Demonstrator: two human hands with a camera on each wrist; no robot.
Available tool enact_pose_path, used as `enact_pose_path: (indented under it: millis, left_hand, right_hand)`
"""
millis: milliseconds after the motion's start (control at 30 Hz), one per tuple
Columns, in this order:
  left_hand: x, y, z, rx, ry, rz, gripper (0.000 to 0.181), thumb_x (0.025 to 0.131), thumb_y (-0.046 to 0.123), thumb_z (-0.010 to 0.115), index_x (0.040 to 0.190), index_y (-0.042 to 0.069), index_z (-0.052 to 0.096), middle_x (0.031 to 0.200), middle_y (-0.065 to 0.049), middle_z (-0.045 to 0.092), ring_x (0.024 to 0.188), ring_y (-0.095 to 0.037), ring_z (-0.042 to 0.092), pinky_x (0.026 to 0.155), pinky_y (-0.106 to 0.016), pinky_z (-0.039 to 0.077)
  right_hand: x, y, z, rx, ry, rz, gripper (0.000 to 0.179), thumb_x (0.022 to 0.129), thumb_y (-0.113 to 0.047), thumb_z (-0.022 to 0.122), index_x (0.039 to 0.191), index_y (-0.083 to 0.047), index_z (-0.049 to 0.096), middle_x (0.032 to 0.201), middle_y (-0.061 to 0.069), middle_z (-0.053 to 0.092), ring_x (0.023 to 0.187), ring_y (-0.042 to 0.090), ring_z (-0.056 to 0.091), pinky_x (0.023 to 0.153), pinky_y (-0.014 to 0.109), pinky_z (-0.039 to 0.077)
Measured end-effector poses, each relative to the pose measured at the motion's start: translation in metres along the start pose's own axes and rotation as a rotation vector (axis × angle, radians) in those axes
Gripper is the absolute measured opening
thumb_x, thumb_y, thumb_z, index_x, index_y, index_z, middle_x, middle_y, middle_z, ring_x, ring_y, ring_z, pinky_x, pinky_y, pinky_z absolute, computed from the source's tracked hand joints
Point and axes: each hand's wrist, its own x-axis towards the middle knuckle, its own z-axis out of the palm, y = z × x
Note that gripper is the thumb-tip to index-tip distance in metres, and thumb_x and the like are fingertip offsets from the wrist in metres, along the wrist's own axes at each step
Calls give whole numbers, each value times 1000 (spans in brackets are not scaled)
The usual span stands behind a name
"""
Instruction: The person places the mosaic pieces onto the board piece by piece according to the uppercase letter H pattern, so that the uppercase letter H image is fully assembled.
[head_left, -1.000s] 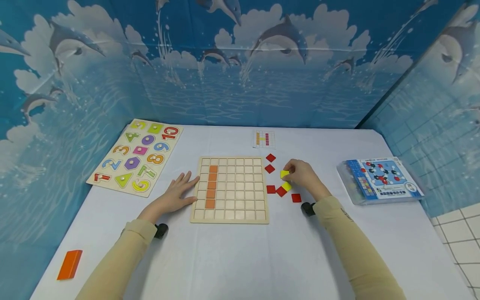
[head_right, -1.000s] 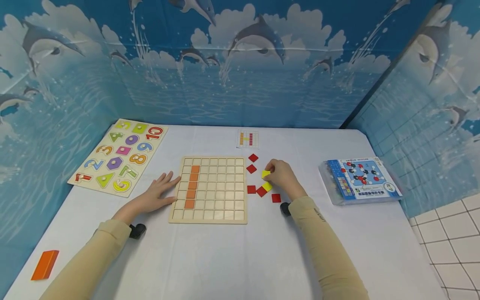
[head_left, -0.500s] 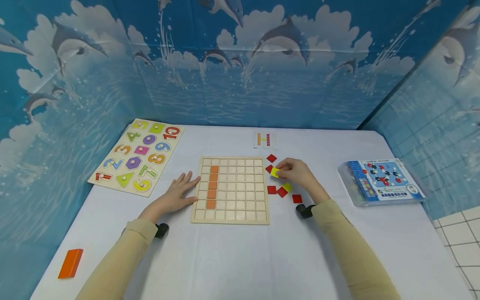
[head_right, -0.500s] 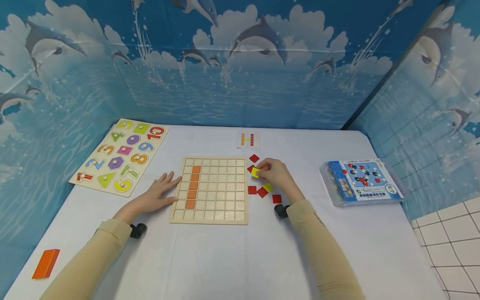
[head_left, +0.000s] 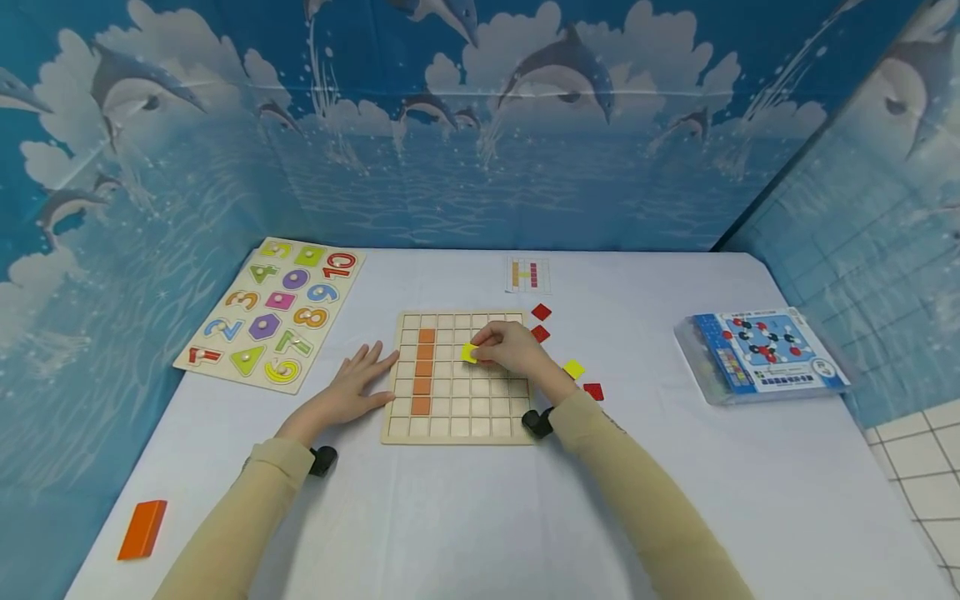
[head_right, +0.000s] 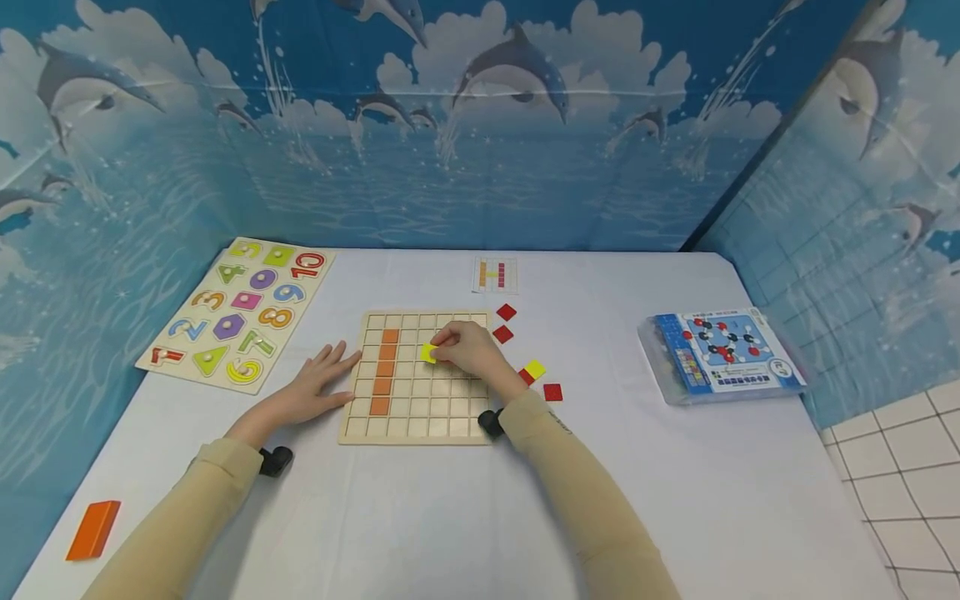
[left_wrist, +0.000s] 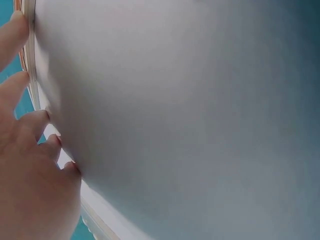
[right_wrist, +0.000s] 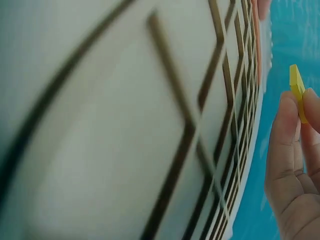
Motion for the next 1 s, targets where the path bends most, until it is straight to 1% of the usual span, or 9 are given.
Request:
enact_pose_path:
  millis: [100,233,367,500,733,867,1000]
  left_hand:
    - [-1,0,0,-5,2,-2,72,97,28,63,157,13,26,165,-22,4,152,-43,-5,121,-61,-6]
    - [0,-2,1,-4,5,-3,72,97,29,62,156,13,27,165,-22,5,151,-43,-5,121,-62,-5]
    - [1,-2,2,-3,5,-3,71,97,29,62,156,13,27,165,-22,5,151,-44,-5,121,-62,-5]
    - [0,0,0,-3,6,0,72,96,28,63,156,12,27,164,-23,5,151,-44,-4,121,-63,-5]
    - [-1,0,0,-1,9,2,72,96,27,63,156,11,27,164,-23,6,151,-45,-4,120,-63,-5]
    - [-1,0,0,-8,8,7,72,96,28,63,156,11,27,164,-24,6,151,-45,-4,120,-63,-5]
    - [-1,0,0,-8,9,8,71,97,28,62,156,12,27,164,-24,5,151,-45,-4,120,-63,-5]
  right_hand:
    - [5,-8,14,-15,-18,-22,14,89,-15,72,101,-8,70,87,5,69,78,17,70,73,24,55]
    - [10,-16,28,-28,-49,-21,11,88,-10,72,98,-6,69,84,5,66,73,15,68,69,22,56]
    - [12,-22,37,-91,-71,-25,9,87,-8,73,94,-5,70,83,4,67,71,12,65,66,20,53]
    - [12,-26,41,-149,-67,-34,7,86,-7,73,92,-5,70,84,5,67,70,12,63,65,20,50]
    - [14,-29,47,-298,-25,-69,4,87,-7,72,89,-5,69,86,6,66,73,13,54,63,21,44]
    - [13,-31,49,-356,-24,-84,3,88,-5,71,90,-3,70,92,8,67,78,15,54,68,24,47]
    - [12,-32,50,-385,-29,-80,4,88,-4,70,91,-4,70,97,8,65,83,16,55,73,26,49]
